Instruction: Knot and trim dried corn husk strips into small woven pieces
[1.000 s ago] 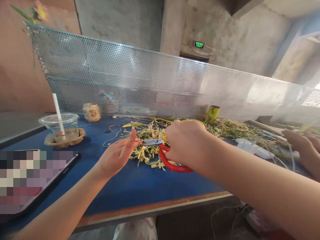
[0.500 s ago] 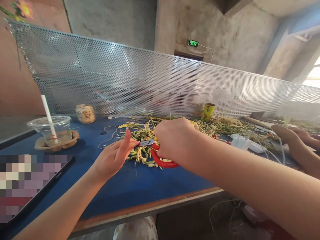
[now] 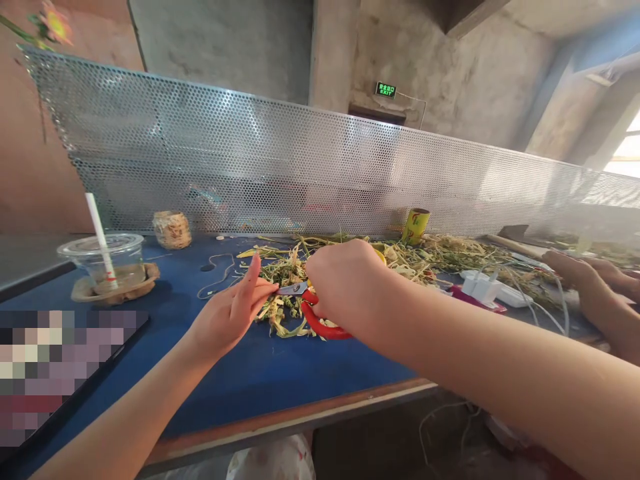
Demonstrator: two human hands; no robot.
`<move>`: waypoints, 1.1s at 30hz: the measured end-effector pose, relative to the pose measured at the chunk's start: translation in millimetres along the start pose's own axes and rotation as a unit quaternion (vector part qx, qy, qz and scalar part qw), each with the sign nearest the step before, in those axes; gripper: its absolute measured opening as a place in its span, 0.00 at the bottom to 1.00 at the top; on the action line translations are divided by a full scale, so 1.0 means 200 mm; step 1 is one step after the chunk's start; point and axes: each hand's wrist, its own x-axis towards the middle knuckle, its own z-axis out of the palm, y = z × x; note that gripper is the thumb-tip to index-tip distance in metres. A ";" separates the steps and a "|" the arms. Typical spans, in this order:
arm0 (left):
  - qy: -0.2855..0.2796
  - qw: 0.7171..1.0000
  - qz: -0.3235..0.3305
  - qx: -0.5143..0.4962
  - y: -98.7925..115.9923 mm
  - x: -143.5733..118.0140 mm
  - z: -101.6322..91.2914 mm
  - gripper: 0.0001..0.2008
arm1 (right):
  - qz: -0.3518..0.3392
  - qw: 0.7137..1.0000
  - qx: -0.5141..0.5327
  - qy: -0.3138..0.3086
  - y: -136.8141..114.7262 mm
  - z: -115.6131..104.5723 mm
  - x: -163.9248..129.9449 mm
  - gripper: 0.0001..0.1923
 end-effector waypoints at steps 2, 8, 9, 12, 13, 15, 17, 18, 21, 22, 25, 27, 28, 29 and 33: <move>0.006 1.000 -0.013 -0.011 0.00 0.00 0.00 0.34 | -0.011 1.000 -0.002 0.009 0.00 0.01 -0.01 0.08; 0.004 1.000 0.003 -0.019 0.01 0.00 0.00 0.31 | -0.005 1.000 0.007 -0.017 0.00 0.02 -0.01 0.09; 0.004 1.000 0.005 -0.017 0.01 0.00 0.00 0.31 | -0.006 1.000 0.012 -0.020 0.00 0.02 -0.01 0.09; 0.005 1.000 0.012 -0.012 0.01 0.00 0.01 0.33 | -0.010 0.999 0.026 -0.021 0.00 0.02 0.00 0.10; 0.005 1.000 0.014 -0.012 0.01 0.00 0.01 0.34 | -0.010 0.999 0.028 -0.023 0.00 0.02 0.00 0.10; 0.004 1.000 0.020 -0.012 0.01 0.00 0.00 0.33 | -0.010 0.999 0.027 -0.027 0.00 0.01 0.00 0.10; 0.000 1.000 0.027 -0.011 0.01 0.01 0.00 0.32 | -0.011 0.999 0.023 -0.028 0.00 0.01 0.00 0.11; -0.002 1.000 0.029 -0.011 0.01 0.01 -0.01 0.31 | -0.012 0.999 0.021 -0.029 0.01 0.00 0.00 0.11; 0.002 0.999 0.028 -0.016 0.02 0.02 -0.02 0.31 | -0.012 0.999 0.019 -0.032 0.01 0.00 0.00 0.12; 0.003 0.999 0.026 -0.018 0.02 0.02 -0.02 0.30 | -0.013 0.999 0.019 -0.032 0.01 0.00 0.00 0.11; -0.001 0.999 0.028 -0.022 0.02 0.02 -0.02 0.30 | -0.015 0.999 0.017 -0.024 0.01 0.01 0.01 0.11; -0.009 0.999 0.025 -0.021 0.02 0.01 -0.02 0.31 | -0.016 1.000 0.017 -0.018 0.00 0.02 0.01 0.10; -0.012 0.999 0.021 -0.021 0.02 0.01 -0.02 0.31 | -0.015 1.000 0.018 -0.017 0.00 0.03 0.01 0.09; -0.015 1.000 0.017 -0.021 0.02 0.01 -0.02 0.30 | -0.013 1.000 0.019 -0.017 0.00 0.03 0.01 0.09; -0.014 0.999 0.004 -0.032 0.01 0.00 -0.01 0.30 | -0.017 0.999 0.019 -0.023 0.00 0.03 0.01 0.10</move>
